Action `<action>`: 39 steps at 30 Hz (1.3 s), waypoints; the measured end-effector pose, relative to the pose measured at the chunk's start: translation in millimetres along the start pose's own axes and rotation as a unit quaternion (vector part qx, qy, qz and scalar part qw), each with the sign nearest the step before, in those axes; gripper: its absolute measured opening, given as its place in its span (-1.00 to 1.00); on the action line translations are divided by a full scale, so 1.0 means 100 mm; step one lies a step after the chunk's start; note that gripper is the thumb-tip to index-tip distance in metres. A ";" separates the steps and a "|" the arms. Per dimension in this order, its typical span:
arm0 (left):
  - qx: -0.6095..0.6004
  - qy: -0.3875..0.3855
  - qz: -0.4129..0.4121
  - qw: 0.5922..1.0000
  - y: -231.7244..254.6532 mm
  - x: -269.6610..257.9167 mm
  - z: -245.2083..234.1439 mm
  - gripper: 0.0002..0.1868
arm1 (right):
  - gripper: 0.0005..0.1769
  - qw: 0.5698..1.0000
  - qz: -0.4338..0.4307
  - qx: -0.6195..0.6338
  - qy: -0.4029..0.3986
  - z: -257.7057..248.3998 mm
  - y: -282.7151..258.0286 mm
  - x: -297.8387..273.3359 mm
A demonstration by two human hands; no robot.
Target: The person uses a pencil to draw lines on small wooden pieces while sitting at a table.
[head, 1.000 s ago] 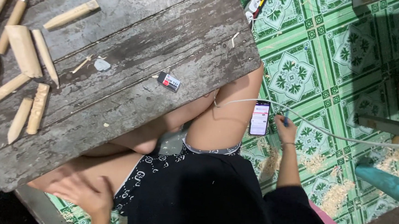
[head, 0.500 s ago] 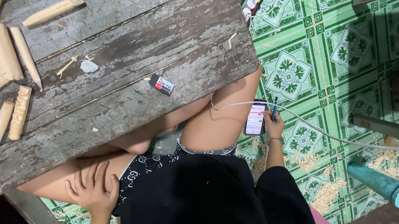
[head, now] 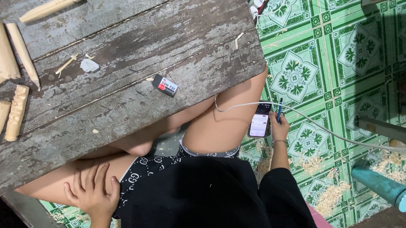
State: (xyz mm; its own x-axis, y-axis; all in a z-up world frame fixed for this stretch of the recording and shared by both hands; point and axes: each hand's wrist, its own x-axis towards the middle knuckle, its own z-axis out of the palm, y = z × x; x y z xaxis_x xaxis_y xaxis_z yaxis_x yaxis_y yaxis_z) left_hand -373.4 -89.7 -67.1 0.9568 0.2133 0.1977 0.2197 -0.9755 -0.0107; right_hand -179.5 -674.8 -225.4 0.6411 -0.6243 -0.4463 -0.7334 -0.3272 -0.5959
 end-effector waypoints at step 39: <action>0.003 0.009 -0.006 1.000 -0.05 -0.08 0.08 -0.68 | -0.60 0.999 -0.037 0.002 0.034 0.28 0.43 0.31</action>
State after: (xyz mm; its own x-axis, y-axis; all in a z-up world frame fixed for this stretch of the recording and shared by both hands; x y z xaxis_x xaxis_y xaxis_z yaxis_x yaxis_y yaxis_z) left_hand -380.8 -86.2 -76.8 0.9509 0.2231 0.2146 0.2315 -0.9727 -0.0144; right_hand -184.9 -688.3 -283.7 0.6767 -0.6453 -0.3546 -0.6835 -0.3715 -0.6283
